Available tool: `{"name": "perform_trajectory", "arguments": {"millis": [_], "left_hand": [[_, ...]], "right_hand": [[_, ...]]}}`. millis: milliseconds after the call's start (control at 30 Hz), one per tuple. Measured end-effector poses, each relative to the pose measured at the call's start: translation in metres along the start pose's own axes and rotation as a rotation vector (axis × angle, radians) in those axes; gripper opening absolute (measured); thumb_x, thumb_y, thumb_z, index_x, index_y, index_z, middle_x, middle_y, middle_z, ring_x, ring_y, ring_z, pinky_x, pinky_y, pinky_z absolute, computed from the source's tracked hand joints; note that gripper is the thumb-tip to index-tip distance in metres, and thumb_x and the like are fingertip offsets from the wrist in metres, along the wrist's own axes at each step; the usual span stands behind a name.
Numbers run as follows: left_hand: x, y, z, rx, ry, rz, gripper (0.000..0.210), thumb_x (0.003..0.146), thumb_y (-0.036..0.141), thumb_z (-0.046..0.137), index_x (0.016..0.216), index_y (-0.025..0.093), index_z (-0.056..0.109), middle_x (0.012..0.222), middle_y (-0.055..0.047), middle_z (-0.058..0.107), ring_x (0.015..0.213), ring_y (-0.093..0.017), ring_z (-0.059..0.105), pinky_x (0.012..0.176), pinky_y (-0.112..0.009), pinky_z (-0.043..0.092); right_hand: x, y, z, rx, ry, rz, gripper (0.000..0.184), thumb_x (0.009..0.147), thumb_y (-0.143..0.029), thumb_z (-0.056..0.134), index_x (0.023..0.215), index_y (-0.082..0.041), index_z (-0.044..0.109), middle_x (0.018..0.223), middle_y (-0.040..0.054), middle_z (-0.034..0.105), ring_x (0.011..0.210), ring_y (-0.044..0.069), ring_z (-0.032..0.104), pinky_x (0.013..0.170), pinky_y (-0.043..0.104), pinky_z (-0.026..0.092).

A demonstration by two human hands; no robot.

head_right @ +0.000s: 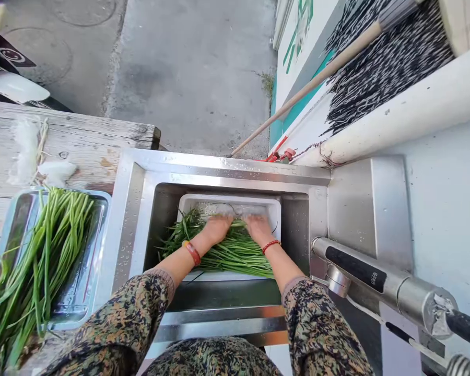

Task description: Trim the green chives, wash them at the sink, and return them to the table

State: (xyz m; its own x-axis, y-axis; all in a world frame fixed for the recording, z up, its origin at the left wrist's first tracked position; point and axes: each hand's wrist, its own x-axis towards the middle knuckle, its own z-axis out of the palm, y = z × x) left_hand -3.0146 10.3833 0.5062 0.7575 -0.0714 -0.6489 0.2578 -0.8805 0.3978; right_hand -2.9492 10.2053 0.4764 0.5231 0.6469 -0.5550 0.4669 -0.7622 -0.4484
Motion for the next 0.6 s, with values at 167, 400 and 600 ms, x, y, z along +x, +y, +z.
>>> {"name": "perform_trajectory", "arguments": {"millis": [167, 400, 600], "left_hand": [[0.002, -0.004, 0.0, -0.008, 0.051, -0.03, 0.039, 0.089, 0.006, 0.046, 0.123, 0.017, 0.062, 0.121, -0.018, 0.065, 0.109, -0.031, 0.063, 0.096, -0.046, 0.048], [0.004, -0.002, -0.003, -0.066, 0.03, -0.022, 0.041, 0.092, 0.014, 0.049, 0.132, 0.017, 0.057, 0.134, -0.017, 0.06, 0.124, -0.031, 0.056, 0.106, -0.045, 0.041], [0.023, -0.023, -0.018, -0.182, -0.1, -0.045, 0.036, 0.094, 0.035, 0.052, 0.125, 0.021, 0.063, 0.121, -0.012, 0.07, 0.112, -0.026, 0.065, 0.095, -0.034, 0.049]], "right_hand": [[0.002, -0.007, 0.0, 0.09, 0.077, 0.001, 0.048, 0.092, -0.012, 0.05, 0.134, -0.031, 0.06, 0.139, 0.0083, 0.06, 0.132, 0.036, 0.047, 0.11, 0.06, 0.03], [0.001, -0.004, -0.004, 0.195, 0.116, 0.089, 0.047, 0.092, -0.017, 0.052, 0.137, -0.03, 0.058, 0.138, 0.0098, 0.06, 0.132, 0.036, 0.048, 0.11, 0.062, 0.031], [-0.013, 0.029, -0.032, 0.389, 0.198, 0.064, 0.047, 0.095, -0.032, 0.045, 0.141, -0.028, 0.054, 0.143, 0.008, 0.056, 0.134, 0.029, 0.049, 0.11, 0.048, 0.041]]}}
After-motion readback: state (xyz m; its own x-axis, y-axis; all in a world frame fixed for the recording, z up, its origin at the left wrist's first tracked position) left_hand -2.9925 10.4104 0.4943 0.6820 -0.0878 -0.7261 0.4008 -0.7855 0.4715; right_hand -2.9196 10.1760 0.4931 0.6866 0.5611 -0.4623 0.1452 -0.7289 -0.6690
